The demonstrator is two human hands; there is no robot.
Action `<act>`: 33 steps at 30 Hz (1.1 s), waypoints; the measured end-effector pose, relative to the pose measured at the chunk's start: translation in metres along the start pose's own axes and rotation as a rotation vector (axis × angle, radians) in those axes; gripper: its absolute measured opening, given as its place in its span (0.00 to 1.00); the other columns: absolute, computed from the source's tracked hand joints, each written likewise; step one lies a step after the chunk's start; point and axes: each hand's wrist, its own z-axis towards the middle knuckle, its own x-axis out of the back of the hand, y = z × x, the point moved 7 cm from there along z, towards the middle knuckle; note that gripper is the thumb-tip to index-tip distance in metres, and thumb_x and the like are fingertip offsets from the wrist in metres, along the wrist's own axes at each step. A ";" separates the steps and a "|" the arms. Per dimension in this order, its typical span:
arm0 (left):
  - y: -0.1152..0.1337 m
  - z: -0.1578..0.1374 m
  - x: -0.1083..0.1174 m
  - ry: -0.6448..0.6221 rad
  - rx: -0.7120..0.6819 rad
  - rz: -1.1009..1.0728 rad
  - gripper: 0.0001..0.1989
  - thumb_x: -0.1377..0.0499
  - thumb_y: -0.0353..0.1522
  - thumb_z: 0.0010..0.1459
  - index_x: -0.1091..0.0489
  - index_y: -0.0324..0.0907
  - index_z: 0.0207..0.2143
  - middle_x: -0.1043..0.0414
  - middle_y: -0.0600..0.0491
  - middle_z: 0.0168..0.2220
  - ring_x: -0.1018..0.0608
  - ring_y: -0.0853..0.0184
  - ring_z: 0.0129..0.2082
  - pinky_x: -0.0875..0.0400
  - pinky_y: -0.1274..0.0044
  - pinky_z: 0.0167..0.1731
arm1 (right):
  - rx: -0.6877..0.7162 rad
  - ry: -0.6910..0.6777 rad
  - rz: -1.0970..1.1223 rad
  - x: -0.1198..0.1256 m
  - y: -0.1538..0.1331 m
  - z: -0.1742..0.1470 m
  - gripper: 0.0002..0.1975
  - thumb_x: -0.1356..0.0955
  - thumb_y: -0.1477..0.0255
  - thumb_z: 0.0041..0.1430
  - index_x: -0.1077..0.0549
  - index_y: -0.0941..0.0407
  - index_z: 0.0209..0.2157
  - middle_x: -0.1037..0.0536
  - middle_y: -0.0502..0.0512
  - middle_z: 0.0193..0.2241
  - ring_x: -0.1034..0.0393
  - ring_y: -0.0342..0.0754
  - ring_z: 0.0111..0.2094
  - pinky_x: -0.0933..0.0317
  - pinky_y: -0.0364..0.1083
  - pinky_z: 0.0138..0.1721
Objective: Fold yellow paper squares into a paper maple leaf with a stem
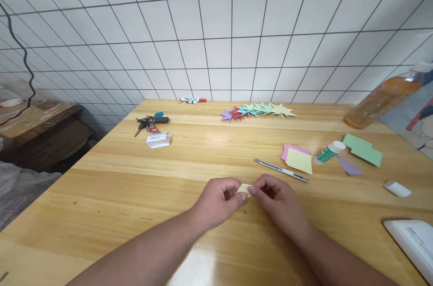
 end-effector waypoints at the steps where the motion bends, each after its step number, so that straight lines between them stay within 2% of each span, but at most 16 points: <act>1: 0.001 0.000 0.001 0.019 0.000 -0.022 0.15 0.42 0.37 0.51 0.38 0.38 0.18 0.47 0.60 0.17 0.43 0.75 0.19 0.50 0.82 0.19 | -0.004 -0.007 0.015 0.000 0.001 0.000 0.12 0.33 0.64 0.52 0.33 0.57 0.22 0.37 0.46 0.18 0.46 0.41 0.22 0.50 0.40 0.23; 5: 0.002 0.002 0.009 0.097 0.058 -0.194 0.11 0.39 0.38 0.47 0.31 0.37 0.26 0.34 0.56 0.21 0.34 0.73 0.21 0.41 0.81 0.23 | -0.007 -0.049 0.018 -0.001 -0.001 0.000 0.13 0.33 0.64 0.52 0.36 0.57 0.21 0.40 0.45 0.18 0.48 0.40 0.21 0.52 0.40 0.21; 9: 0.001 0.006 0.011 0.105 0.106 -0.336 0.13 0.35 0.38 0.43 0.30 0.37 0.25 0.32 0.57 0.18 0.33 0.74 0.19 0.40 0.82 0.22 | -0.003 -0.068 0.003 -0.002 -0.002 -0.001 0.13 0.33 0.64 0.51 0.36 0.56 0.21 0.40 0.45 0.18 0.49 0.40 0.21 0.53 0.40 0.22; 13: -0.002 0.007 0.012 0.095 0.137 -0.400 0.14 0.34 0.39 0.42 0.28 0.36 0.25 0.28 0.54 0.20 0.31 0.73 0.20 0.38 0.81 0.23 | 0.003 -0.075 0.079 -0.003 -0.003 -0.001 0.14 0.33 0.61 0.51 0.36 0.56 0.21 0.40 0.45 0.18 0.48 0.40 0.21 0.51 0.40 0.23; 20: -0.002 0.007 0.006 -0.036 0.153 -0.376 0.17 0.33 0.40 0.42 0.27 0.35 0.29 0.27 0.53 0.23 0.29 0.72 0.22 0.38 0.81 0.24 | 0.030 -0.001 0.009 0.001 -0.003 -0.001 0.14 0.34 0.61 0.52 0.34 0.56 0.22 0.38 0.46 0.18 0.45 0.41 0.22 0.49 0.40 0.23; 25: 0.000 0.005 0.003 -0.064 0.119 -0.376 0.19 0.34 0.40 0.43 0.27 0.36 0.34 0.26 0.51 0.28 0.28 0.69 0.27 0.37 0.80 0.27 | 0.023 0.032 -0.080 0.001 -0.002 0.000 0.13 0.34 0.63 0.53 0.34 0.56 0.21 0.38 0.45 0.18 0.45 0.41 0.21 0.50 0.40 0.22; 28: -0.004 0.005 0.003 -0.026 0.152 -0.305 0.17 0.35 0.41 0.43 0.26 0.36 0.32 0.27 0.51 0.26 0.28 0.70 0.25 0.38 0.81 0.24 | 0.052 0.007 -0.114 -0.002 -0.003 -0.001 0.13 0.34 0.64 0.54 0.34 0.56 0.21 0.37 0.46 0.18 0.44 0.42 0.21 0.48 0.40 0.22; 31: -0.007 0.005 0.004 0.011 0.175 -0.250 0.16 0.36 0.40 0.44 0.27 0.36 0.30 0.28 0.52 0.23 0.30 0.71 0.22 0.40 0.81 0.22 | 0.144 0.025 -0.154 -0.002 -0.010 -0.005 0.06 0.35 0.68 0.55 0.31 0.55 0.29 0.33 0.48 0.23 0.42 0.42 0.22 0.45 0.40 0.22; 33: -0.007 0.005 0.004 0.010 0.183 -0.229 0.15 0.36 0.40 0.45 0.28 0.36 0.30 0.28 0.53 0.23 0.31 0.72 0.21 0.41 0.82 0.21 | 0.270 0.030 -0.204 -0.002 -0.020 -0.009 0.06 0.35 0.71 0.55 0.30 0.54 0.36 0.31 0.52 0.30 0.39 0.42 0.24 0.42 0.41 0.24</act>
